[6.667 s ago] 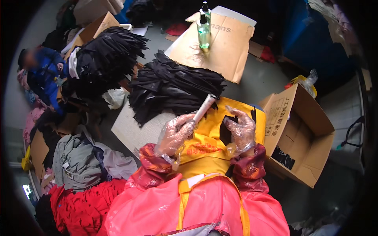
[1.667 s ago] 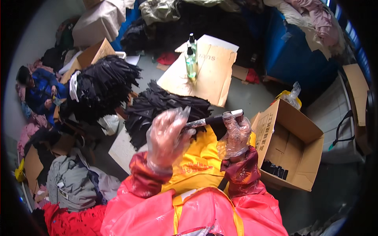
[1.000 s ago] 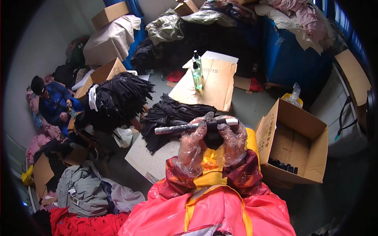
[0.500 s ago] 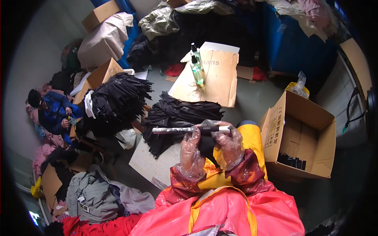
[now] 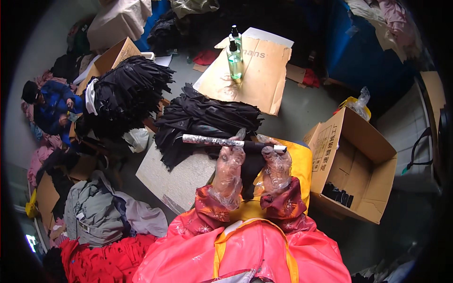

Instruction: Assembling black feathery garment accessories using adhesive and a press tool.

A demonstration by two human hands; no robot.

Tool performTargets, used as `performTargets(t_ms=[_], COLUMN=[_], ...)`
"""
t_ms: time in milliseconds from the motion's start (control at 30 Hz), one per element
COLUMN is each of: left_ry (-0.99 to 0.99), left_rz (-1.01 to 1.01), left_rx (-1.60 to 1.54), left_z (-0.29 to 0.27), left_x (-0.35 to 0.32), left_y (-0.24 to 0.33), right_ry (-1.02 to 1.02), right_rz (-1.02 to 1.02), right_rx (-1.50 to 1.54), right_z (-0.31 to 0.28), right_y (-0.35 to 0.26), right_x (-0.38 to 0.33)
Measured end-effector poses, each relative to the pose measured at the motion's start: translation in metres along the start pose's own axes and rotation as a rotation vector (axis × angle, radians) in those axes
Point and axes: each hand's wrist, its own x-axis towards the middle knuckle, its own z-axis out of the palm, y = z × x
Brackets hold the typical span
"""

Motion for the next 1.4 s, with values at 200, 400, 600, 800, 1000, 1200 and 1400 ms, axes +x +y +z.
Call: performTargets(t_ms=[200, 400, 600, 800, 1000, 1200, 1400], left_ry=[-0.141, -0.005, -0.121, -0.019, -0.194, -0.192, -0.138], left_rz=[-0.114, -0.016, -0.142, -0.131, -0.239, -0.238, -0.24], left_rx=[0.185, 0.096, 0.109, -0.125, -0.009, 0.114, 0.048], left_z=[-0.001, -0.009, -0.012, -0.015, -0.014, -0.02, -0.021], left_x=[0.013, 0.019, 0.017, 0.019, 0.016, 0.019, 0.019], left_y=[-0.005, 0.003, -0.005, 0.002, -0.007, -0.007, -0.006], right_ry=[-0.133, 0.051, -0.036, 0.019, -0.072, -0.072, -0.059], right_rz=[0.024, 0.028, 0.052, 0.018, 0.057, -0.014, -0.067], right_rx=[0.049, -0.076, -0.028, -0.09, -0.076, -0.153, -0.186], right_z=[-0.012, -0.021, -0.019, -0.014, -0.01, -0.015, -0.021], right_y=[-0.01, -0.009, -0.008, -0.009, -0.014, -0.013, -0.013], right_x=[0.0, 0.002, -0.002, -0.002, -0.003, 0.0, 0.002])
